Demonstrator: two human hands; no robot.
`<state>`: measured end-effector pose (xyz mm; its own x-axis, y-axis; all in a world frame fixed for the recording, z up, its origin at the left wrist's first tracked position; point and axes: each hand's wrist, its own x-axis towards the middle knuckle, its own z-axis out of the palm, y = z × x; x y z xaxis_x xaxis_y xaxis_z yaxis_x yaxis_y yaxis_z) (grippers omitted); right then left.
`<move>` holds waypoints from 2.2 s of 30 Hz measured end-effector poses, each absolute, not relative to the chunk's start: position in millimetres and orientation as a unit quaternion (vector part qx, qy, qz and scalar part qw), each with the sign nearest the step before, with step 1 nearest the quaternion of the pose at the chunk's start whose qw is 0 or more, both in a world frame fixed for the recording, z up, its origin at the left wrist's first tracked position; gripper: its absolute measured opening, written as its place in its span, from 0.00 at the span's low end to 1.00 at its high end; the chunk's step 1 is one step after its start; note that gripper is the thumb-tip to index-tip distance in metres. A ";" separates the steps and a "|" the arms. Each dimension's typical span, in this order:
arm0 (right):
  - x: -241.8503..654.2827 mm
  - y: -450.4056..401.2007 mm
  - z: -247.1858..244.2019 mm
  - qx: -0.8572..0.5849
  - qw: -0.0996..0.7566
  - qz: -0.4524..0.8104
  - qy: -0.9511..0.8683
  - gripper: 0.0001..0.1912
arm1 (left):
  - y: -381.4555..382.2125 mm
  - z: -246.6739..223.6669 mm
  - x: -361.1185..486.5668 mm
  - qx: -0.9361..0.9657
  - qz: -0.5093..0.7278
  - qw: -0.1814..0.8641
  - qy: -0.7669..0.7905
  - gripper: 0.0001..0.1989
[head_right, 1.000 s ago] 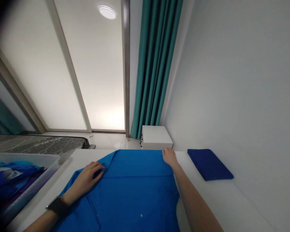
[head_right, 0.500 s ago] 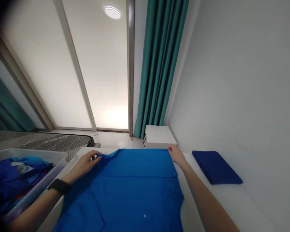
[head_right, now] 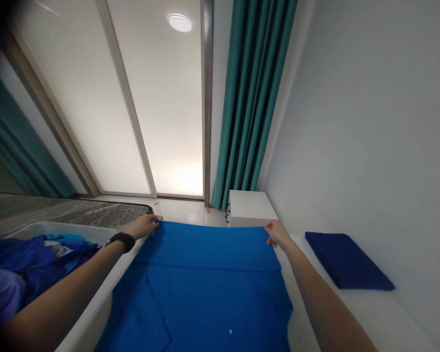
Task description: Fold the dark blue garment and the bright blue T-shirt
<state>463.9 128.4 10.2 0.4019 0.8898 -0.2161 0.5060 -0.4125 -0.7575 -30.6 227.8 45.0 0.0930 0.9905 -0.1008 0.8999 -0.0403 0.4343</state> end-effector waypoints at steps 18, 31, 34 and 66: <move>462.2 57.1 49.8 -0.677 0.478 0.353 -0.435 0.03 | 174.2 82.5 -37.9 0.649 0.314 0.340 0.604 0.11; 447.6 27.3 51.9 -0.641 0.538 0.296 -0.460 0.03 | 153.3 87.4 -31.5 0.594 0.400 0.394 0.576 0.12; 443.6 29.1 51.5 -0.652 0.530 0.284 -0.462 0.03 | 153.8 84.2 -29.4 0.585 0.400 0.399 0.582 0.10; 408.4 -133.6 -18.8 -0.696 0.427 0.148 -0.557 0.12 | -14.4 16.6 -92.7 0.732 0.290 0.185 0.589 0.15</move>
